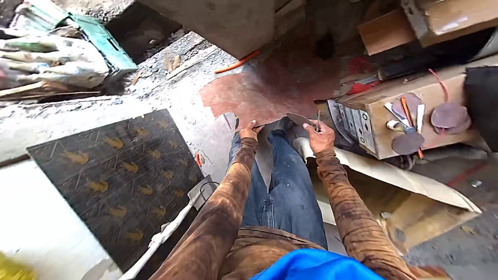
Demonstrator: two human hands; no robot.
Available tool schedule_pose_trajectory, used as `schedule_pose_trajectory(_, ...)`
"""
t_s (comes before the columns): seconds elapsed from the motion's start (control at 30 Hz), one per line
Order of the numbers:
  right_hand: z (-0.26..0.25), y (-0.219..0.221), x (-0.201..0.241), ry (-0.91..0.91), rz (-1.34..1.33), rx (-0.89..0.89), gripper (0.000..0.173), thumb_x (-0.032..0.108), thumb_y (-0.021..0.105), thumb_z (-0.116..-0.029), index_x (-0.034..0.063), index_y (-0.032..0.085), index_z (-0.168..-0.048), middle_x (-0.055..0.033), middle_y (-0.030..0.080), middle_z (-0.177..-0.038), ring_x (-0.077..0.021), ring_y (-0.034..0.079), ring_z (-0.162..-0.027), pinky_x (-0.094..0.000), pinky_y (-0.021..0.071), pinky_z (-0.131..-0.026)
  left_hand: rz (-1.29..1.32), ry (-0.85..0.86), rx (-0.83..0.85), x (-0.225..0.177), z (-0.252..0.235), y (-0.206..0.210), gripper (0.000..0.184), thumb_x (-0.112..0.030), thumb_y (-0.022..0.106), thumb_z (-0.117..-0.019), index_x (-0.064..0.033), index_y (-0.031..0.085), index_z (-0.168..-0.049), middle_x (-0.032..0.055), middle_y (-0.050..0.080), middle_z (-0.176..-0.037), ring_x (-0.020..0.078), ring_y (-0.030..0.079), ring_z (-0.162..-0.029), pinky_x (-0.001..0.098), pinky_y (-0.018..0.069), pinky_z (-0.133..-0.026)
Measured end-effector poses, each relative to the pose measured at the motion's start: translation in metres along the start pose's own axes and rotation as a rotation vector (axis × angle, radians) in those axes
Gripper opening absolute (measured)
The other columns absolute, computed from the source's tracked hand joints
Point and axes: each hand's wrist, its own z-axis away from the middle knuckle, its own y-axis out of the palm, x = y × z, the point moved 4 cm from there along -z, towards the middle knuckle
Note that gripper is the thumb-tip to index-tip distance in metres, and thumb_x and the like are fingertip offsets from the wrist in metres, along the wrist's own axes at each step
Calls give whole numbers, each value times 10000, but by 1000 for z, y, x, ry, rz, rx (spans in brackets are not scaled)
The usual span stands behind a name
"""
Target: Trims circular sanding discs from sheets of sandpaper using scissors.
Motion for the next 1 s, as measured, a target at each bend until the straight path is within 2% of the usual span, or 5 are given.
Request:
schedule_pose_trajectory(0.23,-1,79,37,-376,109,81,192,106,670,-962,0,754,-1098,-174,709,-1193,-291,704,-1073,-494,579,-943,26,-143,276,0,37,14,393,-255,346,-1124,-23,476,-1413,245,624,-1261,391,676,-1022,579,578,-842)
schedule_pose_trajectory(0.37,7,118,23,-196,303,290,257,172,601,-1001,67,743,-1187,-139,681,-1286,-306,659,-1175,-541,525,-1017,-36,-121,228,7,40,14,260,-190,406,-1098,2,563,-1175,148,670,-949,262,674,-813,450,590,-741)
schedule_pose_trajectory(0.67,0,111,-7,-231,288,375,328,216,528,-1032,153,722,-1289,-68,679,-1326,-225,656,-1200,-459,508,-1053,-228,-83,357,4,34,12,412,-20,397,-1073,23,378,-1482,223,623,-1169,312,709,-881,494,624,-779)
schedule_pose_trajectory(0.87,0,103,-13,-247,311,465,341,247,532,-1027,154,707,-1304,-72,678,-1331,-235,635,-1237,-491,479,-1076,-243,-130,468,-5,37,9,366,-92,334,-1088,61,442,-1403,236,679,-1093,349,722,-875,528,618,-796)
schedule_pose_trajectory(1.0,2,106,-20,-212,338,504,350,230,528,-1034,138,687,-1331,-85,664,-1353,-242,620,-1262,-479,457,-1104,-366,-174,526,-10,28,7,318,25,358,-1055,106,490,-1332,254,684,-1088,356,733,-897,523,629,-809)
